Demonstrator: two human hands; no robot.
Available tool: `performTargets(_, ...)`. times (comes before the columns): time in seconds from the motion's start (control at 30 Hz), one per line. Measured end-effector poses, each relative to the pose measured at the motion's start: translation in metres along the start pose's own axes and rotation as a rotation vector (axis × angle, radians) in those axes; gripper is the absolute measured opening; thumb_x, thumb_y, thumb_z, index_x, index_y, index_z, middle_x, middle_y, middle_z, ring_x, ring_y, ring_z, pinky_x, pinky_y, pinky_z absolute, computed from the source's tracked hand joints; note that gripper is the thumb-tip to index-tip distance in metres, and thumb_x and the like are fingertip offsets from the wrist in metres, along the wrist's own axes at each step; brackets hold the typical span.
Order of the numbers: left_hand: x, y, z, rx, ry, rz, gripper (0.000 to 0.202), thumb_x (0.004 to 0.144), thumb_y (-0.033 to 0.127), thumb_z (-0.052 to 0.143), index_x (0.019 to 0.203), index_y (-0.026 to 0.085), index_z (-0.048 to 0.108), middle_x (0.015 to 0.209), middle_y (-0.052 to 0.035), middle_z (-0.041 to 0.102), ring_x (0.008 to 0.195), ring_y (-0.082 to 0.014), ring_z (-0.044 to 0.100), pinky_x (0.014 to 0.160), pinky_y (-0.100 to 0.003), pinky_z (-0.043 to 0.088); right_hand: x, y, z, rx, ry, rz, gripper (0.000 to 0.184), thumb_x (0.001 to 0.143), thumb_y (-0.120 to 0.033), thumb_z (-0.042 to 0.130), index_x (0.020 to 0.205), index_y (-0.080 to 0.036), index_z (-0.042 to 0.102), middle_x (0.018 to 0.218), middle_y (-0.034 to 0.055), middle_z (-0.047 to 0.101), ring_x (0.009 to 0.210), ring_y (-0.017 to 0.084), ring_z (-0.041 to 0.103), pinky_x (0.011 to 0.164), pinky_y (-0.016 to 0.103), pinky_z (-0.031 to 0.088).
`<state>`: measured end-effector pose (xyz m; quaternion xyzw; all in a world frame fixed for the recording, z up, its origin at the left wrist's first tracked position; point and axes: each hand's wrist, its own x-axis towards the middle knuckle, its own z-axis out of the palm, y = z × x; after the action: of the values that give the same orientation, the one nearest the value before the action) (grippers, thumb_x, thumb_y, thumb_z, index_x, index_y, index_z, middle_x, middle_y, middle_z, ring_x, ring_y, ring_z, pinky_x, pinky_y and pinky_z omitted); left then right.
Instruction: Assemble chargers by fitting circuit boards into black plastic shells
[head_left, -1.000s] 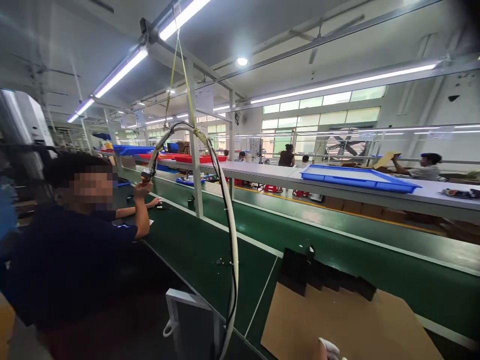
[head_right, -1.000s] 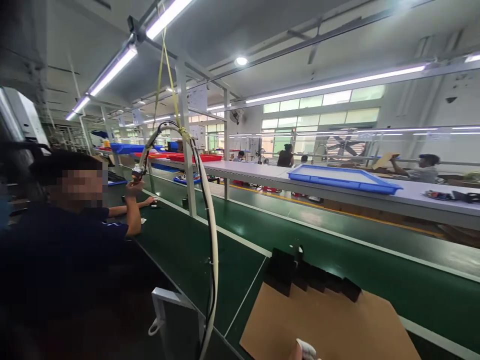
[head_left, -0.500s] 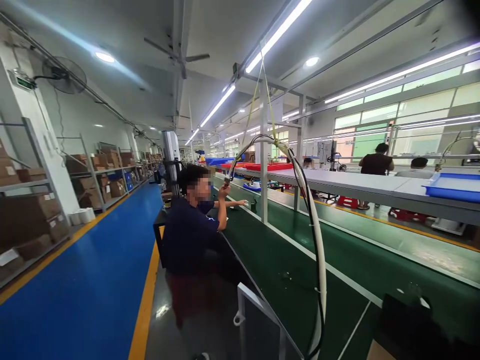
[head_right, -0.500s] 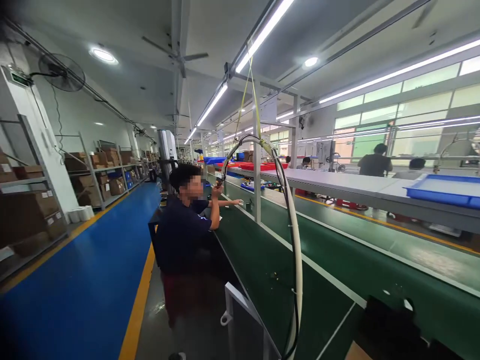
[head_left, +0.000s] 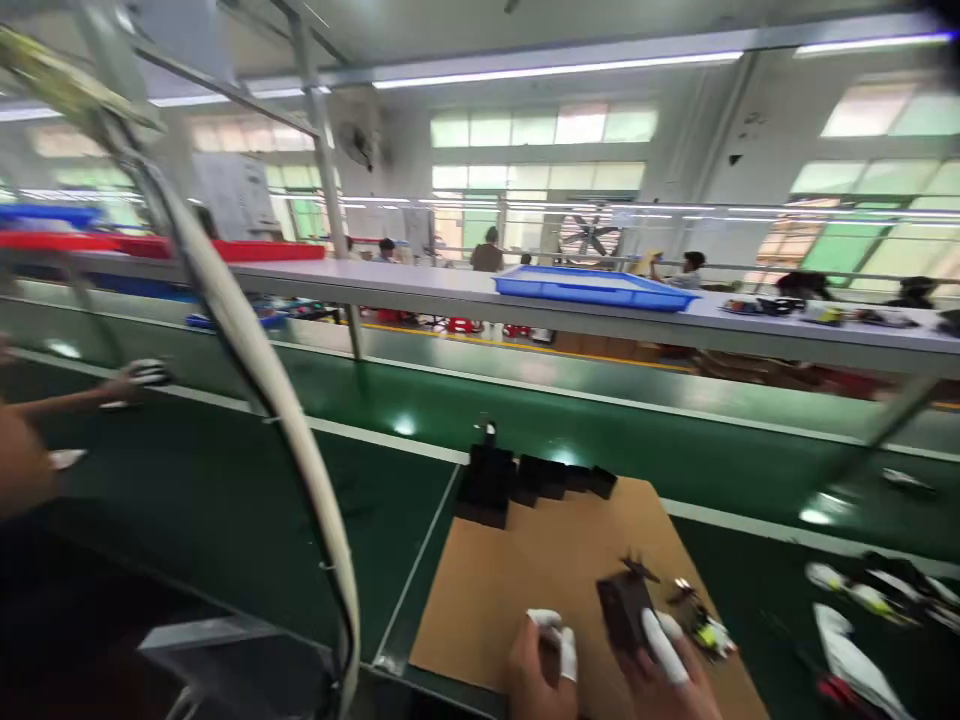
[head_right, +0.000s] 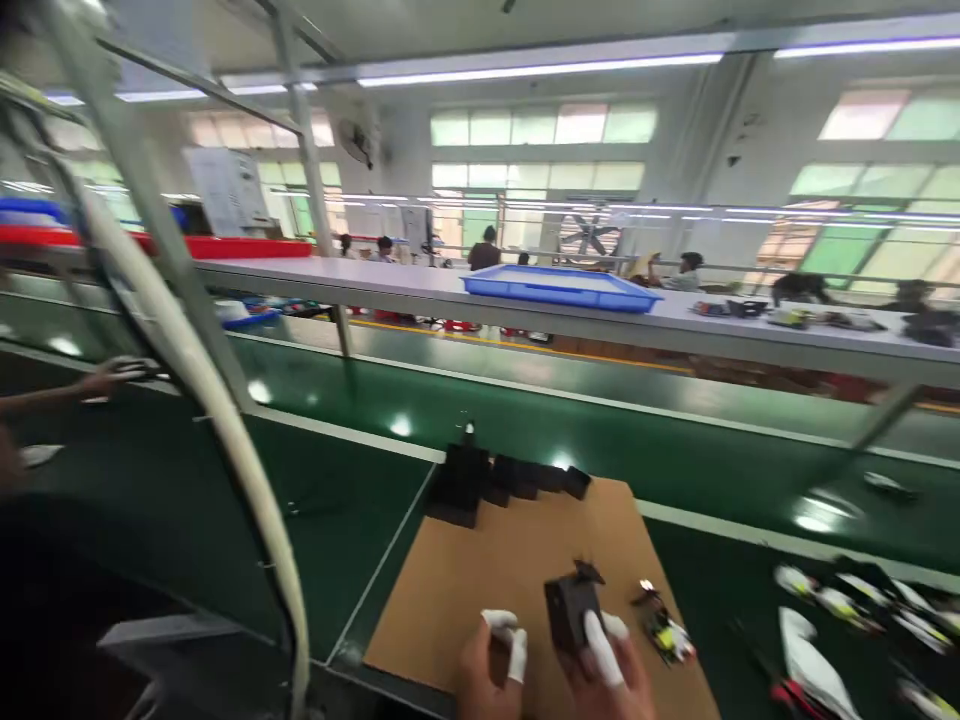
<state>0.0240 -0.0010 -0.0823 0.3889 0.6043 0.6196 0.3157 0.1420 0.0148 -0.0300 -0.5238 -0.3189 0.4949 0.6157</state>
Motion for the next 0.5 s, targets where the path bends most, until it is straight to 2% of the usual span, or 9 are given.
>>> performTargets(0.03,0.004,-0.004,0.002,-0.006,-0.016,0.014,0.053,0.093,0.074,0.067,0.095,0.021,0.075,0.089,-0.0098,0.076,0.087,-0.0293,0.071,0.090,-0.048,0.060,0.001,-0.005,-0.002,0.049,0.002,0.016,0.061,0.081,-0.068,0.087,0.129,-0.031,0.076,0.117,0.0106,0.083,0.112,0.038,0.080,0.087,0.058,0.073)
performTargets(0.1,0.009,-0.010,0.004,-0.019,-0.033,0.026,0.056,0.093,0.077,0.064,0.095,0.022,0.074,0.087,-0.0093,0.076,0.084,-0.0299,0.071,0.084,-0.044,0.059,0.003,-0.013,0.005,0.369,-0.115,0.167,0.058,0.080,-0.059,0.091,0.125,-0.025,0.079,0.118,0.0115,0.084,0.117,0.035,0.080,0.100,0.054,0.071)
performTargets(0.2,0.013,-0.018,0.003,0.007,-0.035,0.076,0.048,0.094,0.070,0.066,0.097,0.022,0.073,0.089,-0.0081,0.078,0.083,-0.0291,0.074,0.082,-0.041,0.059,0.002,-0.018,0.025,0.618,-0.198,0.289,0.043,0.084,-0.049,0.091,0.116,-0.021,0.083,0.118,0.0119,0.084,0.121,0.029,0.080,0.101,0.042,0.070)
performTargets(0.27,0.013,-0.021,0.001,0.029,-0.049,0.096,0.040,0.097,0.061,0.066,0.099,0.022,0.073,0.091,-0.0078,0.079,0.085,-0.0286,0.075,0.083,-0.041,0.060,-0.002,-0.017,0.032,0.662,-0.212,0.334,0.037,0.087,-0.046,0.090,0.114,-0.021,0.084,0.118,0.0113,0.085,0.122,0.027,0.079,0.101,0.038,0.070)
performTargets(0.37,0.015,-0.022,-0.003,0.061,-0.110,0.114,0.030,0.098,0.050,0.066,0.101,0.021,0.073,0.094,-0.0087,0.080,0.087,-0.0284,0.077,0.083,-0.041,0.062,-0.008,-0.015,0.029,0.683,-0.204,0.358,0.035,0.089,-0.046,0.088,0.115,-0.023,0.084,0.118,0.0093,0.085,0.123,0.026,0.079,0.102,0.037,0.070)
performTargets(0.5,0.019,-0.021,-0.008,0.118,-0.161,0.152,0.028,0.097,0.047,0.069,0.101,0.020,0.074,0.095,-0.0099,0.082,0.087,-0.0284,0.079,0.081,-0.040,0.064,-0.010,-0.019,0.023,0.668,-0.197,0.344,0.039,0.090,-0.046,0.087,0.120,-0.022,0.082,0.127,0.0093,0.083,0.127,0.027,0.077,0.103,0.038,0.070)
